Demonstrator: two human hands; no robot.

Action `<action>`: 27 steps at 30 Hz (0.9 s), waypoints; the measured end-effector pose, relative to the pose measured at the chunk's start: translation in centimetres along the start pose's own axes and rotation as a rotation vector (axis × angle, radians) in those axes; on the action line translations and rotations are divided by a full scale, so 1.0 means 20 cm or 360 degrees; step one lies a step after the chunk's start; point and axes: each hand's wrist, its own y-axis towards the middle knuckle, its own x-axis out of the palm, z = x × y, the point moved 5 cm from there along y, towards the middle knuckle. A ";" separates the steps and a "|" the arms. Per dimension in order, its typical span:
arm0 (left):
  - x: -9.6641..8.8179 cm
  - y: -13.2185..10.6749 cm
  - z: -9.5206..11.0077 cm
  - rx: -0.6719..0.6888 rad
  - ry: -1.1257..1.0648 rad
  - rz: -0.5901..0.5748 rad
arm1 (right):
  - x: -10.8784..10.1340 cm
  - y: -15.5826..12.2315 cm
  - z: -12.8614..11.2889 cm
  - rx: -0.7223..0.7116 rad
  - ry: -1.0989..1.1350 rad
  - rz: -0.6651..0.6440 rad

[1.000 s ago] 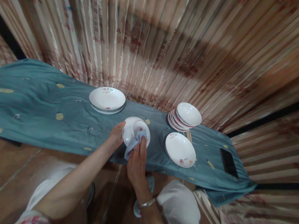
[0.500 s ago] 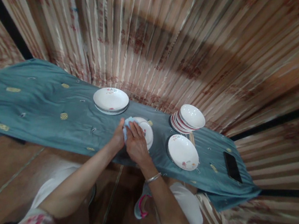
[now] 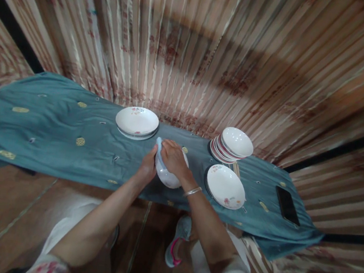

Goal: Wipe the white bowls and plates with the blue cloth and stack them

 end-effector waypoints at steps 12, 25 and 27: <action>-0.03 -0.03 0.01 -0.0024 0.0241 -0.0107 | 0.10 0.05 0.41 0.0606 0.0430 0.0016; -0.02 -0.06 0.03 -0.0106 0.0296 -0.0120 | 0.17 -0.24 0.58 0.1040 0.0728 0.0436; -0.02 -0.07 0.03 -0.0100 0.0277 -0.0127 | 0.18 -0.28 0.58 0.1090 0.0748 0.0453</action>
